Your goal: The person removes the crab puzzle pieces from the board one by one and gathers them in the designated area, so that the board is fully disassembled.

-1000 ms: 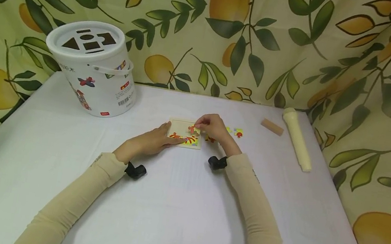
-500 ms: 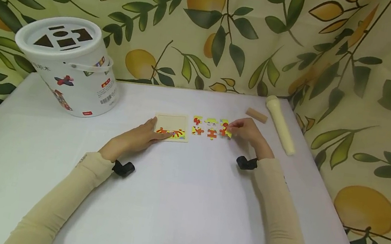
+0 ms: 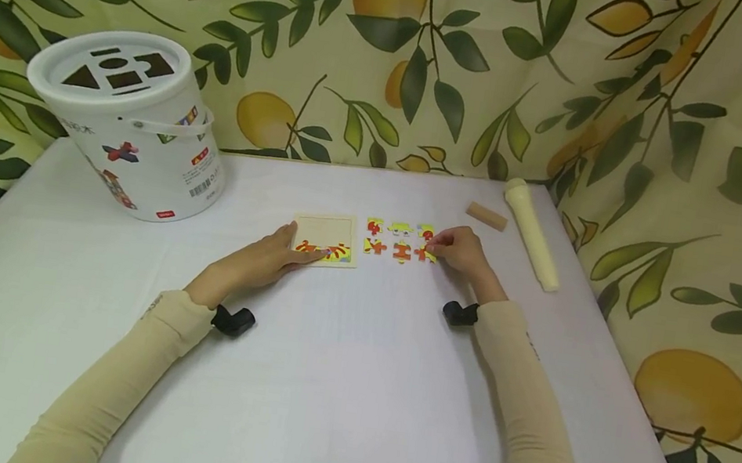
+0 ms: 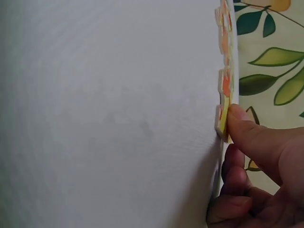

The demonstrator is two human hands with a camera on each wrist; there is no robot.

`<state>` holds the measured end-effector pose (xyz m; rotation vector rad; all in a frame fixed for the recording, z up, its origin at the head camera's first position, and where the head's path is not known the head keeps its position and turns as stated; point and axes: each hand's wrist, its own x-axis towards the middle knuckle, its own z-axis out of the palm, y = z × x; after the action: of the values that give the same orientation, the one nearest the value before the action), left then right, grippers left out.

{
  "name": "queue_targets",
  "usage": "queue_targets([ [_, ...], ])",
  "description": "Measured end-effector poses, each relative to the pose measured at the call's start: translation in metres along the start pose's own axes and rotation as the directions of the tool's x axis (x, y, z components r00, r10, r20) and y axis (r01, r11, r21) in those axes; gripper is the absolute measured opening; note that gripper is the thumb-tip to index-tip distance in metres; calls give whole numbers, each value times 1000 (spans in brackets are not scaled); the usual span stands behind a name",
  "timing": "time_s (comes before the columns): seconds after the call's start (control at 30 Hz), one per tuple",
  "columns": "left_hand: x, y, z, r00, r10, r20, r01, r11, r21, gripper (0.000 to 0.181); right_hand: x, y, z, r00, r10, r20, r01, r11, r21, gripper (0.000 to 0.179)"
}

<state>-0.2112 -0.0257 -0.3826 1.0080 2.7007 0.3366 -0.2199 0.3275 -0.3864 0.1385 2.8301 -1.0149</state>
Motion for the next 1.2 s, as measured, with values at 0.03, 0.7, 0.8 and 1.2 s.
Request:
queue_targets([
  [0.03,-1,-1,0,1000,1,-8,-1,1000,-3,42,-2,-4,-1,1000,-4,-6,3,1000,-2,25],
  [0.7,-1,-23,8,963,-128,-235,48,947,-316,59,14,-145,107,902,-331,277,321,944,83,21],
  [0.8,1,-22,9,961,-129,-244,49,949,-312,59,11,-145,114,915,-330,231,325,944,58,20],
  [1.2,1,-25,10,957,-118,-264,32,950,-310,58,8,-146,120,916,-357,185,359,933,25,19],
])
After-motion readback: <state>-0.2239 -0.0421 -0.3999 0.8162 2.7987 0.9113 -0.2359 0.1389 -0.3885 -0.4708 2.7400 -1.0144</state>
